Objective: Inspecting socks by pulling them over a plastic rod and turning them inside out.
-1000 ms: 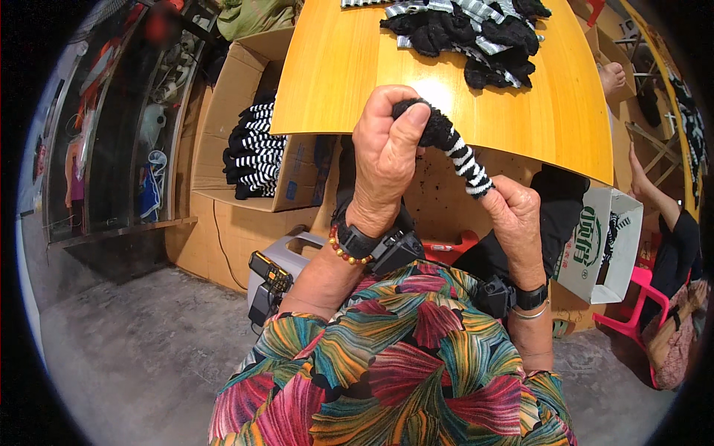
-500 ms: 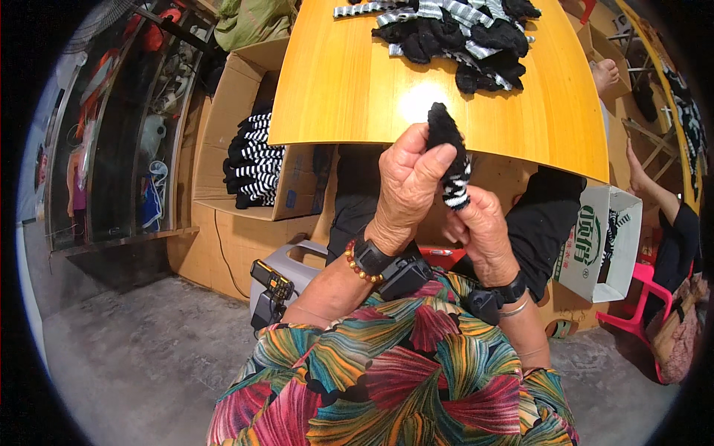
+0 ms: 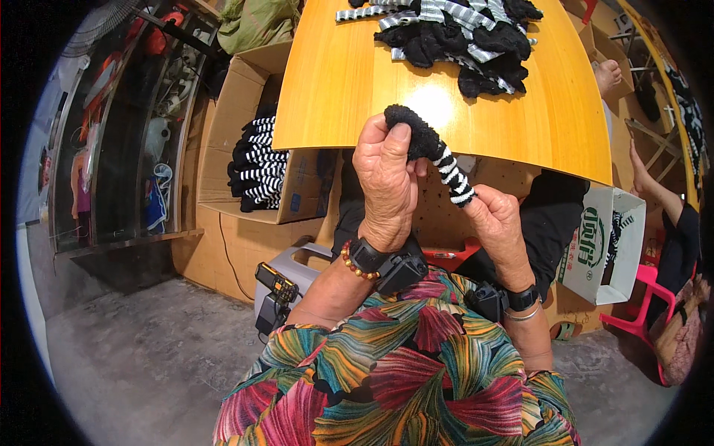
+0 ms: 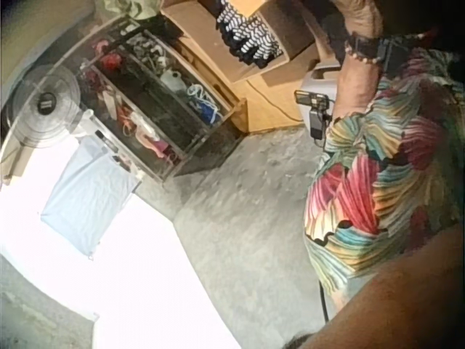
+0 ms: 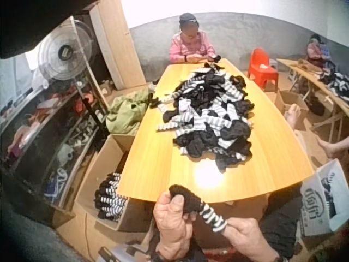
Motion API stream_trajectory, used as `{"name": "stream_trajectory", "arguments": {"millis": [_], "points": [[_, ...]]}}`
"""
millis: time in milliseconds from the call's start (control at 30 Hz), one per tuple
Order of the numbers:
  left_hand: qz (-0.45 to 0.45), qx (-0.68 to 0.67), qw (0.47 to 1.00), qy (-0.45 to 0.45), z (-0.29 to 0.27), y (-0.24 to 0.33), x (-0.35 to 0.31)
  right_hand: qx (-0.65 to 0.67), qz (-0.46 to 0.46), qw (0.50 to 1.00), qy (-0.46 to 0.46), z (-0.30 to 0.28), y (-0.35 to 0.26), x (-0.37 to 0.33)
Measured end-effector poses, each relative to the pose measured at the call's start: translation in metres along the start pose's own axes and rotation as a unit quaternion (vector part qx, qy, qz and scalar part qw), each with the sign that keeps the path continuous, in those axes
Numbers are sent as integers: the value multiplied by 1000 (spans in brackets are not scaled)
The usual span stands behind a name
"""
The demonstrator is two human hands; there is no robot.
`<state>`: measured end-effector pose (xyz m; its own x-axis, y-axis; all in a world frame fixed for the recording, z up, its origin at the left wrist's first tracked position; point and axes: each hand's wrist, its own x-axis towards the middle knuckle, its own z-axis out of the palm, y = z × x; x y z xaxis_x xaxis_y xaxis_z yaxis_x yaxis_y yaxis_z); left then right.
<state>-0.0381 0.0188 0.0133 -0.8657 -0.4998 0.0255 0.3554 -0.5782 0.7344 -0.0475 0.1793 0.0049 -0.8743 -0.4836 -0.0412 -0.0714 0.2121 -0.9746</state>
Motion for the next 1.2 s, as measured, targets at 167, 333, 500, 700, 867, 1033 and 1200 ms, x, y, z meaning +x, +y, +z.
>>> {"name": "stream_trajectory", "arguments": {"millis": [167, 333, 500, 700, 867, 1033, 1200], "points": [[49, 17, 998, 21, 4, -3, 1, 28, 43, 998, -20, 0, 3, -2], [-14, 116, 992, -52, 11, -7, -4, 94, 27, 994, 46, 15, 22, 3], [-83, 95, 989, -73, 2, -26, -4, 424, 153, 893, 8, 26, 21, 1], [-125, 117, 975, -144, -10, 7, 6, 114, 2, 993, 13, 0, 15, 11], [3, 255, 959, -124, -7, 36, 17, -50, -58, 996, 50, -12, 11, 7], [-73, 183, 970, -144, -2, 22, 23, -124, -104, 983, 88, -9, 3, 8], [-48, 116, 987, -97, 6, 2, 24, -161, -121, 970, 138, -8, -1, 7]]}}
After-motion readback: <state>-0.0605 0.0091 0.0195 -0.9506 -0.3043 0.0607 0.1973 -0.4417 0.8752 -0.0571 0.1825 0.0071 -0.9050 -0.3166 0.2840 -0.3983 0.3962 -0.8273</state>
